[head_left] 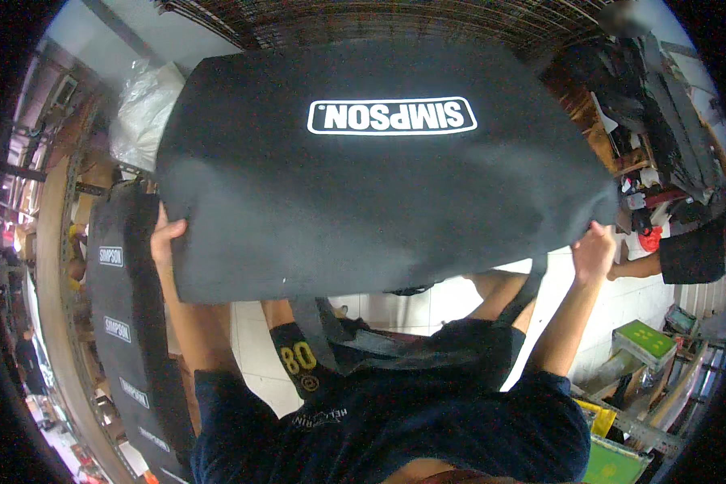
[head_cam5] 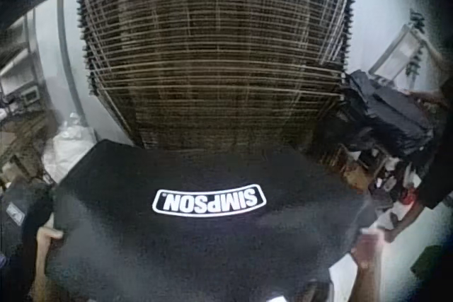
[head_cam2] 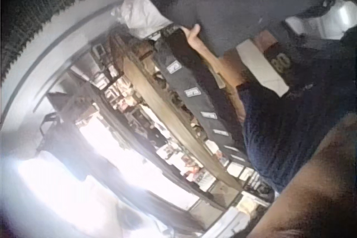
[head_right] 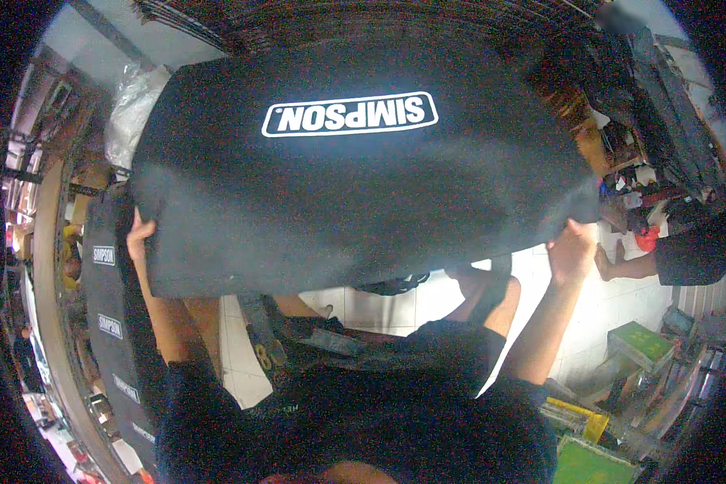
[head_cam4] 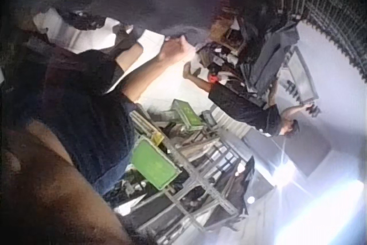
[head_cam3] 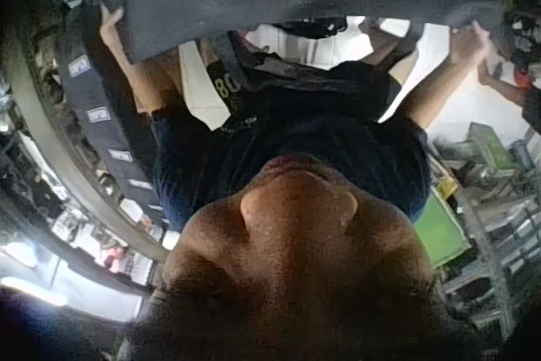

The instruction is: The person sits on the floor and repeatedly picks up black floor mats from a pile, aligns them, and places them onto a stack. Another person in the background also handles similar mats.

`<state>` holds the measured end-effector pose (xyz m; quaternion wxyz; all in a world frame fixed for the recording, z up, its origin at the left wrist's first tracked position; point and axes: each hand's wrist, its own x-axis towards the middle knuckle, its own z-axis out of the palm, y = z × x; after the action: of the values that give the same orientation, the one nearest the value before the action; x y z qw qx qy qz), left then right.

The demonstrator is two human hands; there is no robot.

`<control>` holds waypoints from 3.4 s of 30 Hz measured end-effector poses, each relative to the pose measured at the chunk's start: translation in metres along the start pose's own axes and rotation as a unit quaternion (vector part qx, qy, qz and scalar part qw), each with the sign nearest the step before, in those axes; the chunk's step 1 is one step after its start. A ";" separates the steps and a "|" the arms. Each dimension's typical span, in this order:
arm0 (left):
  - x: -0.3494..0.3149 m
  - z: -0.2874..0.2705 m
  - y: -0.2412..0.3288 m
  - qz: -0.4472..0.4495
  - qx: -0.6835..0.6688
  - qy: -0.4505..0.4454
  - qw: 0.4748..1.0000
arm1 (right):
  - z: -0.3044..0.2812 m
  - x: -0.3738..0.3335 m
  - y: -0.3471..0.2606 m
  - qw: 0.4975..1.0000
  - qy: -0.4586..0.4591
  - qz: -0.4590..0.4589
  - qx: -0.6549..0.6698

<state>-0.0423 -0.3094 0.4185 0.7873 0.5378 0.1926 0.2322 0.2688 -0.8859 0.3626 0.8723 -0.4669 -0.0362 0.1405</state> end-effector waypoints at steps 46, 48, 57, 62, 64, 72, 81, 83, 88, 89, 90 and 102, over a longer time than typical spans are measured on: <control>0.332 -0.087 -0.372 -0.044 0.526 0.142 0.837 | -0.077 0.247 0.333 0.938 0.268 0.172 -0.140; 0.333 -0.099 -0.381 -0.013 0.547 0.144 0.824 | -0.073 0.240 0.334 0.933 0.287 0.159 -0.146; 0.326 -0.100 -0.382 -0.032 0.554 0.148 0.818 | -0.079 0.234 0.336 0.925 0.287 0.183 -0.171; 0.324 -0.095 -0.381 -0.026 0.556 0.153 0.816 | -0.080 0.232 0.334 0.928 0.295 0.177 -0.142; 0.321 -0.100 -0.384 -0.011 0.517 0.158 0.841 | -0.079 0.232 0.335 0.929 0.286 0.185 -0.144; 0.318 -0.098 -0.381 0.012 0.535 0.152 0.831 | -0.080 0.231 0.335 0.930 0.286 0.179 -0.144; 0.316 -0.102 -0.388 -0.001 0.501 0.189 0.845 | -0.086 0.229 0.335 0.939 0.270 0.187 -0.104; 0.313 -0.097 -0.386 0.024 0.517 0.195 0.833 | -0.085 0.224 0.337 0.932 0.293 0.178 -0.115; 0.305 -0.101 -0.382 0.108 0.495 0.182 0.843 | -0.087 0.217 0.333 0.920 0.331 0.176 -0.108; 0.301 -0.099 -0.378 0.123 0.529 0.177 0.821 | -0.085 0.213 0.331 0.915 0.339 0.180 -0.122; 0.297 -0.098 -0.374 0.139 0.562 0.170 0.798 | -0.083 0.208 0.326 0.910 0.348 0.182 -0.135; 0.172 -0.024 -0.249 -0.028 0.387 0.044 0.921 | -0.063 0.102 0.245 0.915 0.296 0.194 -0.195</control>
<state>0.1247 -0.2706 0.1675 0.5147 0.7841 0.3169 0.1410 0.3269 -0.7792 0.1183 0.6904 -0.6458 0.2880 0.1529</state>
